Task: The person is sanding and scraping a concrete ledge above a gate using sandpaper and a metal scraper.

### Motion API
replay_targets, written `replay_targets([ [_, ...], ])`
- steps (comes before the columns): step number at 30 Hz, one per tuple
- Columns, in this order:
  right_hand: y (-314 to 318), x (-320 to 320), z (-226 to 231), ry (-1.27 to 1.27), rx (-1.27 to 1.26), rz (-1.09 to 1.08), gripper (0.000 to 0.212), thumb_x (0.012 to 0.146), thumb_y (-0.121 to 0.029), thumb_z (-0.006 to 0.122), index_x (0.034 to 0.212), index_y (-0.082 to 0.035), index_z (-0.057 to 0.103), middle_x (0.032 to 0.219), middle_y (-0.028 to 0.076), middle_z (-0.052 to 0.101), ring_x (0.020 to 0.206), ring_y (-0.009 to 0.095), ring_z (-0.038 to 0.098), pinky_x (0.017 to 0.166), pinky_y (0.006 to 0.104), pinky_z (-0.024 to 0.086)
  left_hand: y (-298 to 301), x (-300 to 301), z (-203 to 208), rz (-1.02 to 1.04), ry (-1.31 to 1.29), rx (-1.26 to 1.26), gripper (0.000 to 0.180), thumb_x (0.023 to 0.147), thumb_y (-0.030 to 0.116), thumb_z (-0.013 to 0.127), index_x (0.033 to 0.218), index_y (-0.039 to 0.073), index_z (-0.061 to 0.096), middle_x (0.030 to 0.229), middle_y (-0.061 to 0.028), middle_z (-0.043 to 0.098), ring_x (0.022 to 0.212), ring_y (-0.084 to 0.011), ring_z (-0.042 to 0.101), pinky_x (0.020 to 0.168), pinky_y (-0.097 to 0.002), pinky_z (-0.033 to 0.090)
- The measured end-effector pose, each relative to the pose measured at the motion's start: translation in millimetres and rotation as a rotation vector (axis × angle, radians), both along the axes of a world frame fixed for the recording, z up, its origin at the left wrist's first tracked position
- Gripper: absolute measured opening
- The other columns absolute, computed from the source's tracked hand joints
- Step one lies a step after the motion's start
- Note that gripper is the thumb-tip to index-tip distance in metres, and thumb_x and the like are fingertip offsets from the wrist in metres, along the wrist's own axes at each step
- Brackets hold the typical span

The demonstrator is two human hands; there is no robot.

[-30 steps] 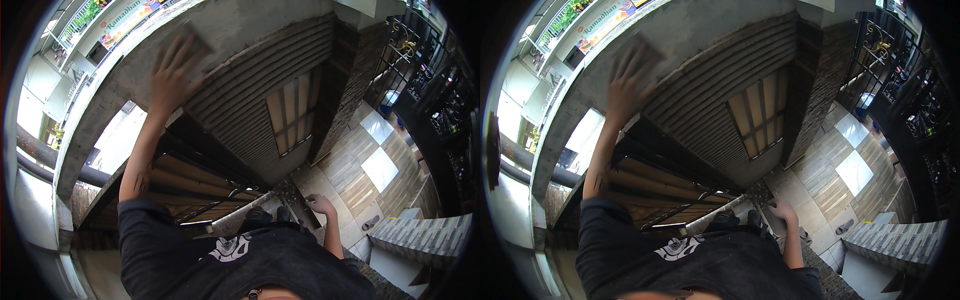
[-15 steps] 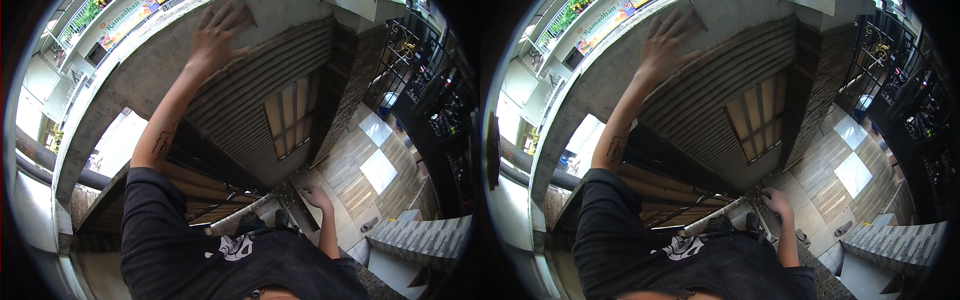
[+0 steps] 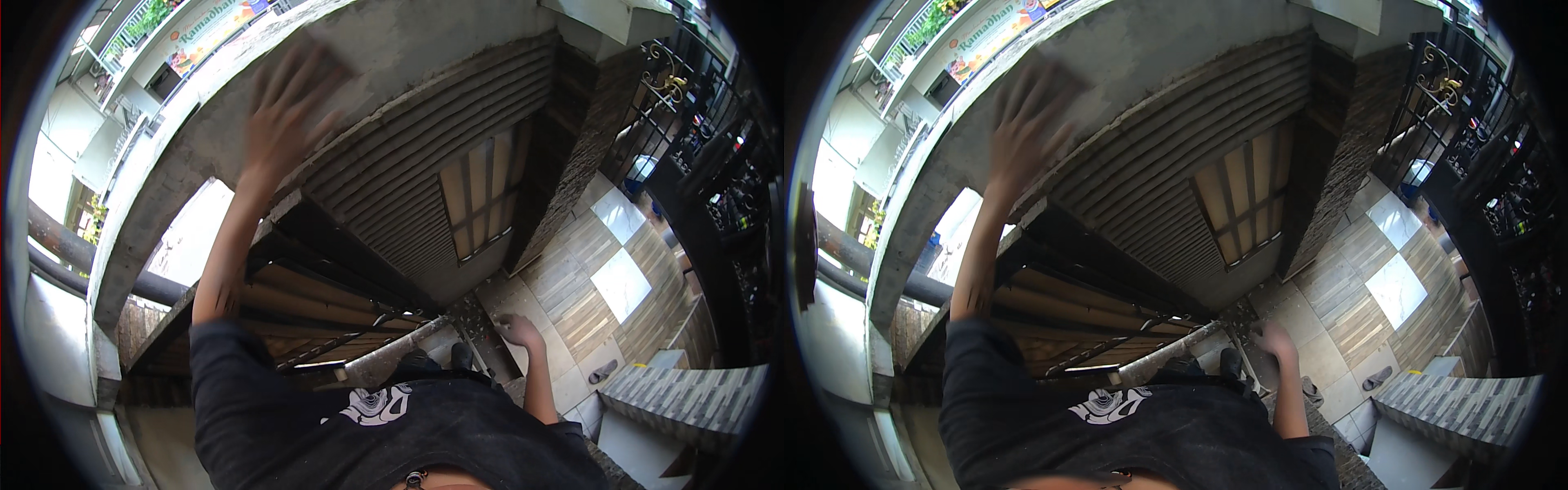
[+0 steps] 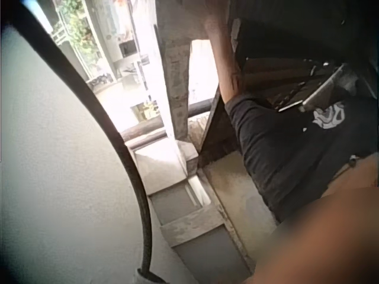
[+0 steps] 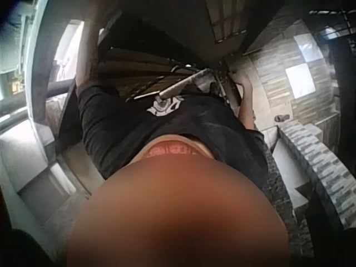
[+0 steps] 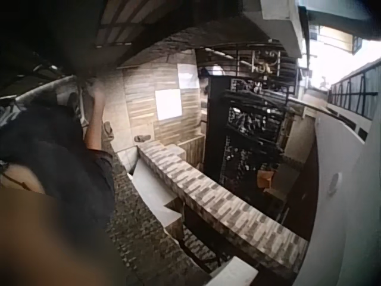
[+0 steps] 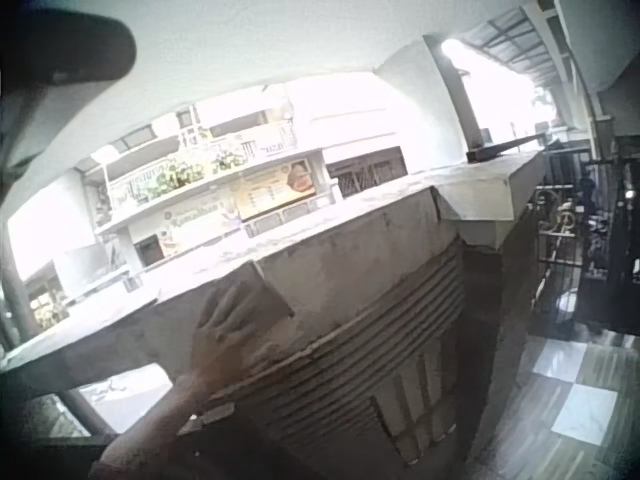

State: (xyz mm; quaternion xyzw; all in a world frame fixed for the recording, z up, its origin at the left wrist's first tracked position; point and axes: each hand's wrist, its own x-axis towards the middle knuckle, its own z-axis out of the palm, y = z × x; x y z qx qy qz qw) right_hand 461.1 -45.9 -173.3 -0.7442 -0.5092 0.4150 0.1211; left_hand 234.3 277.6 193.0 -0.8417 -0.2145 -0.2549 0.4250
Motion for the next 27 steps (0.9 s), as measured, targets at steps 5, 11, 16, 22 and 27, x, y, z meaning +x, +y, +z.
replay_targets([
  [5, 37, -7, 31, 0.021, 0.266, 0.015, 0.037, 0.083, -0.027, 0.059, 0.114, -0.007, 0.062, 0.108, 0.017, 0.064, 0.102, 0.033, 0.061, 0.088, 0.0386, 0.048, 10, 88, 8, -0.119, 0.002, -0.144, 0.049, 0.091, 0.043, 0.043, 0.13, 0.014, 0.052, 0.149, -0.0051, 0.03, 0.14, -0.02, 0.019, 0.116, -0.0433, 0.006],
  [11, -22, 7, -14, 0.172, 0.106, -0.084, 0.033, 0.085, -0.022, 0.061, 0.113, -0.004, 0.063, 0.106, 0.018, 0.066, 0.101, 0.028, 0.063, 0.087, 0.037, 0.049, 8, -14, -36, 0.042, 0.007, 0.02, 0.046, 0.084, 0.056, 0.052, 0.116, 0.026, 0.064, 0.144, 0.0014, 0.038, 0.135, -0.0168, 0.03, 0.113, -0.0426, 0.022],
  [16, -42, 11, -34, 0.223, -0.032, -0.023, 0.032, 0.082, -0.022, 0.064, 0.11, -0.006, 0.065, 0.101, 0.017, 0.067, 0.099, 0.026, 0.064, 0.088, 0.0356, 0.048, -16, -97, -47, 0.166, -0.015, -0.106, 0.05, 0.082, 0.059, 0.051, 0.119, 0.028, 0.061, 0.144, 0.0026, 0.038, 0.136, -0.0163, 0.03, 0.114, -0.0421, 0.021],
  [22, 30, 3, -2, 0.022, 0.055, 0.057, 0.036, 0.083, -0.029, 0.063, 0.112, -0.008, 0.064, 0.109, 0.016, 0.065, 0.102, 0.031, 0.062, 0.088, 0.0387, 0.049, 17, 17, -34, 0.022, 0.059, 0.079, 0.053, 0.081, 0.064, 0.047, 0.113, 0.026, 0.065, 0.141, 0.0019, 0.042, 0.137, -0.0142, 0.026, 0.115, -0.0405, 0.015],
  [27, 66, -15, 36, 0.092, 0.324, 0.077, 0.033, 0.086, -0.023, 0.061, 0.113, -0.004, 0.062, 0.109, 0.018, 0.064, 0.101, 0.03, 0.062, 0.086, 0.0369, 0.049, 24, 51, -35, -0.019, 0.068, 0.057, 0.049, 0.085, 0.058, 0.047, 0.115, 0.023, 0.064, 0.14, 0.0003, 0.044, 0.136, -0.0155, 0.029, 0.114, -0.0398, 0.02],
])
